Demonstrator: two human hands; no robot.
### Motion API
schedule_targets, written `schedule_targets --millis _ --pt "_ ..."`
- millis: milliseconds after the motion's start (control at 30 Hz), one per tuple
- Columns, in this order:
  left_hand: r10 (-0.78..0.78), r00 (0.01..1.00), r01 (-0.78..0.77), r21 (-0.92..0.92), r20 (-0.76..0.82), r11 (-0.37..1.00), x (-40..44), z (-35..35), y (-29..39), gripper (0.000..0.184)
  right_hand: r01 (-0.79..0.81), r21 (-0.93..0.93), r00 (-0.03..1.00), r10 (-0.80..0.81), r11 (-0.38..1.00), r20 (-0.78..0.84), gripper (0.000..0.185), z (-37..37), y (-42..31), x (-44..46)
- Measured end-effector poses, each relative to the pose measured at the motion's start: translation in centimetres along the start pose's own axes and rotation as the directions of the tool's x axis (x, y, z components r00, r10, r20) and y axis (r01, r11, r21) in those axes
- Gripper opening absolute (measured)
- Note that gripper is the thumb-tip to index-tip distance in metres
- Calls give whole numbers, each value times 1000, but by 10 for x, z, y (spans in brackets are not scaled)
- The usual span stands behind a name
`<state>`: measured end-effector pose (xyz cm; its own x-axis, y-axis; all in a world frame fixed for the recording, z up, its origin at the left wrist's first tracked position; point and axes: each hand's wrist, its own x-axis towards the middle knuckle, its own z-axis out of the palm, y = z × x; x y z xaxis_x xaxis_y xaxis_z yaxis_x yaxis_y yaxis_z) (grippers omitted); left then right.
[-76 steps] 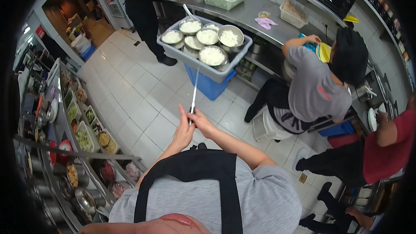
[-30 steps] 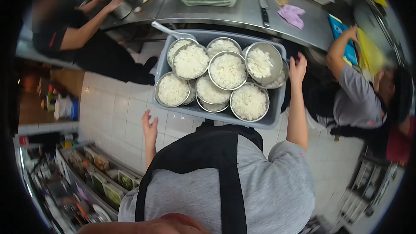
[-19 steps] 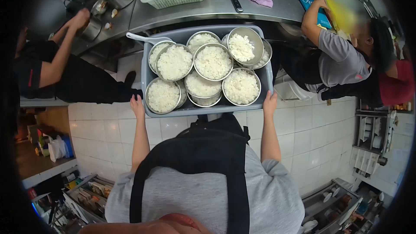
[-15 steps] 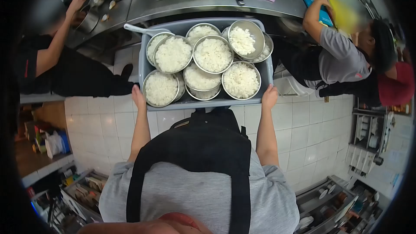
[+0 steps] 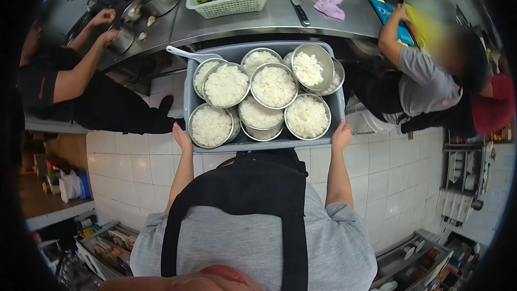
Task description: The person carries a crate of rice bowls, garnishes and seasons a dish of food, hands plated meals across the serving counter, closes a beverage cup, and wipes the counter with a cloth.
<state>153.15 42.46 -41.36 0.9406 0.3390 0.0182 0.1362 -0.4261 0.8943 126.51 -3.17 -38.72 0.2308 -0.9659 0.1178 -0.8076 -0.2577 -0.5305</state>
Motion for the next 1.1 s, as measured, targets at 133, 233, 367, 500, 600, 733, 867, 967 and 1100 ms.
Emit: schedule_targets --millis 133,233,367,500,600,733,867,967,1100 --pt "45 999 -45 20 6 999 -2 -2 5 52 55 29 998 -54 998 -31 39 1 4 1" --pt "47 999 -47 25 -4 999 -2 -2 6 50 49 20 998 -49 999 -42 38 2 4 1" --pt "45 999 -45 4 3 999 -1 -4 2 50 19 -5 1000 -19 1000 -14 39 -1 2 1" --pt "43 999 -43 12 17 999 1 -3 -1 51 -3 5 1000 3 1000 -12 40 -2 1 0" --pt "31 999 -32 12 25 999 1 -2 -2 51 3 0 1000 -3 1000 -14 39 -3 0 0" --pt "10 1000 -10 0 11 1000 0 -3 1 51 -39 0 998 39 999 40 35 -5 -1 2" --pt "32 999 -32 7 30 999 3 -3 -6 52 266 -13 851 -242 964 -467 28 4 -20 33" --pt "61 998 -61 65 7 996 -1 -4 2 53 503 407 864 -453 763 -218 38 -32 -131 77" --pt "44 999 -43 73 -2 996 -5 -3 9 54 658 226 750 -653 718 -108 38 1 -226 153"
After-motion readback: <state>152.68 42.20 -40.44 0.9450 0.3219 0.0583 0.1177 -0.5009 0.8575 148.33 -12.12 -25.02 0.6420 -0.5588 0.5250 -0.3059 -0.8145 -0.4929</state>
